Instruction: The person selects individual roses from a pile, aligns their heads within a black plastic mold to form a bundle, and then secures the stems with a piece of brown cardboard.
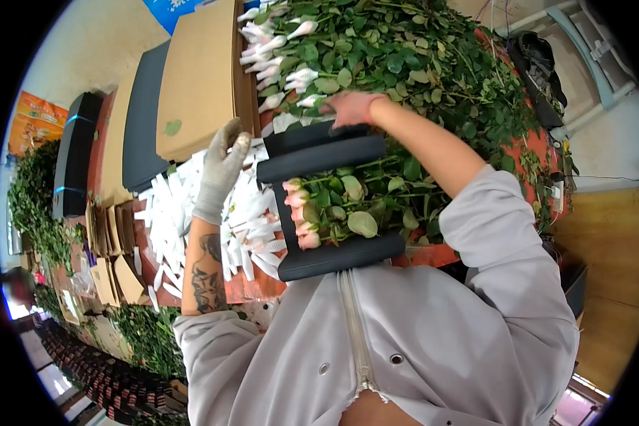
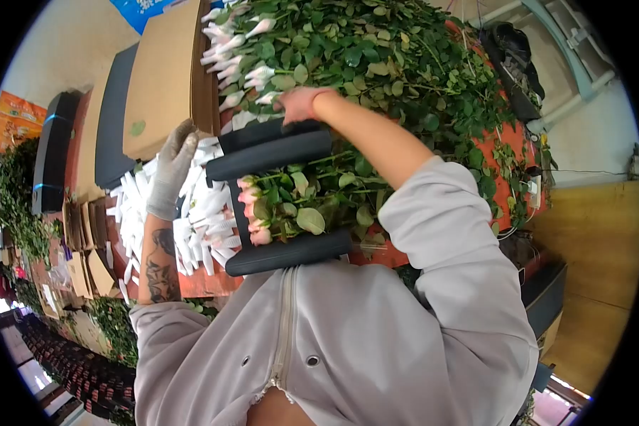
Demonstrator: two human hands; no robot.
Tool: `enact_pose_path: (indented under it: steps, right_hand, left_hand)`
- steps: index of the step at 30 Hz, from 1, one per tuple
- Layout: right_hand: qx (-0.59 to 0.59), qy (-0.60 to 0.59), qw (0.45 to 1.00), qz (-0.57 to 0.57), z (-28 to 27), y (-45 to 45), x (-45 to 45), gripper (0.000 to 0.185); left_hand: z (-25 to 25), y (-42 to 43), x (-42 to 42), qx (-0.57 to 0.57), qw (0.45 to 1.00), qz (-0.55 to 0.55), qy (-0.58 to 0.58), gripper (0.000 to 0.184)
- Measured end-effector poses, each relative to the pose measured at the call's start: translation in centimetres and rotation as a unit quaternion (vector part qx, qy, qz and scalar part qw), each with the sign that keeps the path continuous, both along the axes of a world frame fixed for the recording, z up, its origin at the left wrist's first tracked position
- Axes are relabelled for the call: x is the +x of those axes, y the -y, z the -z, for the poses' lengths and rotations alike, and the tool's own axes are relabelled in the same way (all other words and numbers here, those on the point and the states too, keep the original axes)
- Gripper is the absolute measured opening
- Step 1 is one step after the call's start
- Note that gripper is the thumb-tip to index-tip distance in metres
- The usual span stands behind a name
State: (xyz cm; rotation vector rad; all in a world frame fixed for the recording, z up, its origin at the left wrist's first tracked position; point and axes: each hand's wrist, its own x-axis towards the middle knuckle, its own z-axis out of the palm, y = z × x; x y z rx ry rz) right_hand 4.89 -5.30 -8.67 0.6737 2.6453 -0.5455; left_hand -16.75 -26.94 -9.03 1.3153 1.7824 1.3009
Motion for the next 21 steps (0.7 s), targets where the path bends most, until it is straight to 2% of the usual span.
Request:
enact_pose_path:
  steps: [1,2,3,5,6,7,8,9,10,11,12,13,14,15,16,17,18,19,21]
  right_hand:
    - [0.013,0.056,0.998,-0.013,-0.2,0.8,-0.8,0.053]
    - [0.010,0.084,0.996,0.009,0.6,0.8,-1.4,0.048]
    - [0.012,0.084,0.996,0.004,-0.1,1.1,-1.3,0.048]
    - [0.158,-0.023,0.987,-0.025,-3.3,1.9,-0.8,0.042]
    - [0.184,-0.059,0.980,-0.053,-6.2,2.2,-0.2,0.040]
    - [0.209,-0.093,0.970,-0.082,-9.7,2.6,0.8,0.038]
    - [0.234,-0.171,0.948,-0.129,-13.0,3.2,2.3,0.037]
    - [0.188,-0.125,0.965,-0.131,-18.2,4.9,3.0,0.036]
    - [0.142,-0.171,0.967,-0.128,-21.8,6.6,4.5,0.039]
    - [0.056,-0.118,0.978,-0.161,-25.5,7.1,5.3,0.040]
    - [-0.157,-0.155,0.973,-0.062,-26.9,7.8,6.6,0.046]
    - [-0.220,-0.098,0.938,-0.248,-27.4,6.6,4.9,0.050]
    - [-0.313,-0.037,0.858,-0.405,-27.8,5.4,3.2,0.054]
    - [-0.449,0.000,0.821,-0.354,-26.8,5.9,2.6,0.055]
    - [-0.572,0.045,0.766,-0.291,-25.9,6.5,1.9,0.056]
    - [-0.588,0.027,0.788,-0.182,-23.7,7.2,2.2,0.053]
    - [-0.601,-0.002,0.796,-0.071,-21.6,8.0,2.6,0.050]
    - [-0.542,-0.013,0.840,0.001,-19.6,9.0,1.9,0.045]
    - [-0.539,-0.086,0.818,-0.180,-11.7,10.5,0.3,0.044]
  left_hand:
    - [-0.4,-0.3,0.8,0.009,1.000,0.001,-0.002,0.055]
    - [-1.2,-0.1,1.4,-0.004,0.999,0.001,0.036,0.069]
    - [-1.8,0.5,1.9,-0.003,0.999,-0.004,0.037,0.069]
    - [-2.6,1.9,2.0,0.065,0.990,-0.053,-0.114,0.079]
    - [-2.8,2.7,1.8,0.082,0.989,-0.065,-0.106,0.104]
    - [-3.4,3.5,2.0,0.075,0.989,-0.079,-0.102,0.104]
    - [-4.4,4.2,2.4,0.122,0.983,-0.064,-0.122,0.114]
    - [-5.2,4.9,2.8,0.170,0.974,-0.052,-0.143,0.125]
    - [-5.5,5.6,3.2,0.194,0.972,-0.023,-0.128,0.133]
    - [-5.7,6.3,3.5,0.220,0.969,0.006,-0.115,0.140]
    - [-5.9,7.5,4.0,0.193,0.977,0.041,-0.082,0.138]
    - [-6.9,8.2,4.4,0.187,0.974,0.075,-0.100,0.131]
    - [-6.9,8.9,4.4,0.135,0.979,0.141,-0.049,0.123]
    - [-6.8,9.7,4.5,0.082,0.974,0.211,0.004,0.114]
    - [-6.3,10.4,4.9,0.073,0.970,0.226,-0.045,0.094]
    - [-5.8,11.1,5.3,0.066,0.964,0.241,-0.093,0.074]
    - [-4.8,11.7,5.0,0.067,0.948,0.286,-0.122,0.065]
    - [-3.7,12.3,4.7,0.067,0.929,0.330,-0.152,0.056]
    - [-2.6,13.7,5.4,0.035,0.931,0.339,-0.132,0.051]
